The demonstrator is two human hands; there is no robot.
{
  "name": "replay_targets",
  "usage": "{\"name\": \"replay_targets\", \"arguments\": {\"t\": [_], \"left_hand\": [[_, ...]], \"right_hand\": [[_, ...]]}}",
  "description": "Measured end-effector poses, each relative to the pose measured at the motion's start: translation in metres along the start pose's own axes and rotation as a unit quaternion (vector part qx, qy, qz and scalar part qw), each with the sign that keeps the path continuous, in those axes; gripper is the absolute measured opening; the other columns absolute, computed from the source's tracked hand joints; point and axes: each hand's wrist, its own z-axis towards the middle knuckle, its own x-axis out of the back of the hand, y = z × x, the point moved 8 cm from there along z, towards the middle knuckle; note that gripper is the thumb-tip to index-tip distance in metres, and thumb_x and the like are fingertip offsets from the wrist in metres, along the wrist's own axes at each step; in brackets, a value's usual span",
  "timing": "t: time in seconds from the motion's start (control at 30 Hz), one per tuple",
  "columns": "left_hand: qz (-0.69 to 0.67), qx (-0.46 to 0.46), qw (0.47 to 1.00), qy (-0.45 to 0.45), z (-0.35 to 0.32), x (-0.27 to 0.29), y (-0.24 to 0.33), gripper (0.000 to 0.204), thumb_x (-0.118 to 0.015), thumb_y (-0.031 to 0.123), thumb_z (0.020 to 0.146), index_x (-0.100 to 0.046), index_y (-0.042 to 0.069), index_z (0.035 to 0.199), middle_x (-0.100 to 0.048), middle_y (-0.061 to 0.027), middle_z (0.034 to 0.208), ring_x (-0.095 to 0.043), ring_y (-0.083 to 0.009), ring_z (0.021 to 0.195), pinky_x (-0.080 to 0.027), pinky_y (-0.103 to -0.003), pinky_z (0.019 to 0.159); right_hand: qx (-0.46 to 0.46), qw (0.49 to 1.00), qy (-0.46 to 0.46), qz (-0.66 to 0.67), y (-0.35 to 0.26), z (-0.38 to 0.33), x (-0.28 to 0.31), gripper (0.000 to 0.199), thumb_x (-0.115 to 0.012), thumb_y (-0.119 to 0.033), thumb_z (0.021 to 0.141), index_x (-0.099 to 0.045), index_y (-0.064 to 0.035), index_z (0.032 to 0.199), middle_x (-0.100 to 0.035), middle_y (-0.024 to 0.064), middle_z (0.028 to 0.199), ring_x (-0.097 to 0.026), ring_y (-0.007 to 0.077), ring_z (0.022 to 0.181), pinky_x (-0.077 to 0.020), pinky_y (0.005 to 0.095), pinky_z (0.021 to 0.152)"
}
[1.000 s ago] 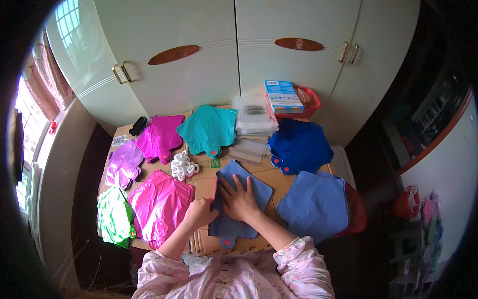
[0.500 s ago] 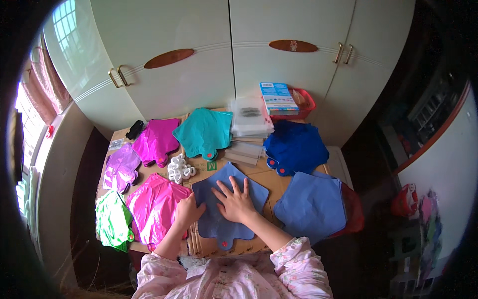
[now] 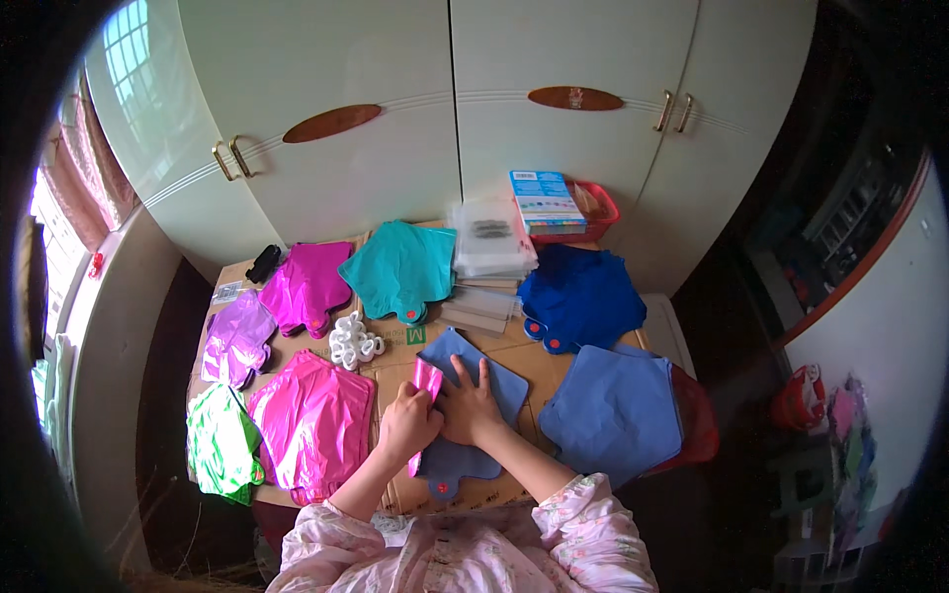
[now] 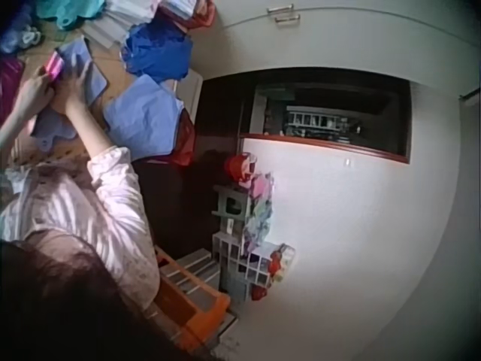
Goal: Folding colorful plastic products and placing them into small pink boxes for packaging.
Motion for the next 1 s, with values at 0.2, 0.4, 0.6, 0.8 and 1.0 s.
{"name": "replay_targets", "arguments": {"t": [0.2,0.4,0.6,0.8,1.0], "left_hand": [[-0.040,-0.010,0.999,0.026,0.001,-0.003,-0.005,0.017,-0.058,0.014,0.072,-0.058,0.000,0.081,-0.054,-0.0250,0.097,-0.061,-0.0410,0.074,-0.053,-0.048,0.068],[-0.049,-0.002,0.997,0.064,-0.005,0.011,-0.015,0.021,-0.059,0.014,0.072,-0.055,0.001,0.088,-0.056,-0.0216,0.091,-0.061,-0.0406,0.073,-0.052,-0.047,0.066],[-0.058,0.116,0.991,0.022,-0.015,0.026,-0.065,0.040,-0.066,0.023,0.075,-0.047,-0.003,0.100,-0.063,-0.0250,0.076,-0.064,-0.0430,0.073,-0.052,-0.049,0.064],[-0.134,0.128,0.981,-0.062,-0.055,0.010,-0.075,0.056,-0.070,0.030,0.077,-0.046,-0.009,0.110,-0.063,-0.0246,0.072,-0.066,-0.0378,0.071,-0.054,-0.043,0.064],[-0.589,0.348,0.710,-0.165,-0.115,-0.050,-0.063,0.026,-0.060,0.009,0.091,-0.051,-0.002,0.113,-0.059,-0.0122,0.111,-0.064,-0.0238,0.096,-0.056,-0.042,0.082]], "right_hand": [[-0.008,0.998,0.051,0.034,0.008,0.002,-0.008,0.051,-0.053,-0.034,0.082,-0.051,-0.0154,0.130,-0.041,0.0080,0.141,-0.020,0.0344,0.140,-0.0095,0.0651,0.109],[-0.007,0.994,0.093,0.050,0.009,-0.001,-0.001,0.052,-0.056,-0.031,0.083,-0.049,-0.0144,0.131,-0.040,0.0069,0.142,-0.025,0.0312,0.138,-0.0146,0.0590,0.110],[0.005,0.993,0.118,0.015,0.003,-0.003,0.005,0.049,-0.057,-0.033,0.087,-0.049,-0.0151,0.132,-0.039,0.0043,0.144,-0.029,0.0312,0.136,-0.0174,0.0592,0.109],[0.012,0.992,0.127,0.016,0.001,-0.001,0.004,0.050,-0.056,-0.033,0.087,-0.048,-0.0149,0.132,-0.040,0.0054,0.142,-0.032,0.0322,0.134,-0.0176,0.0599,0.109],[0.016,0.989,0.144,0.021,0.003,-0.004,0.008,0.048,-0.056,-0.032,0.086,-0.050,-0.0136,0.130,-0.043,0.0070,0.140,-0.033,0.0326,0.133,-0.0172,0.0603,0.109]]}}
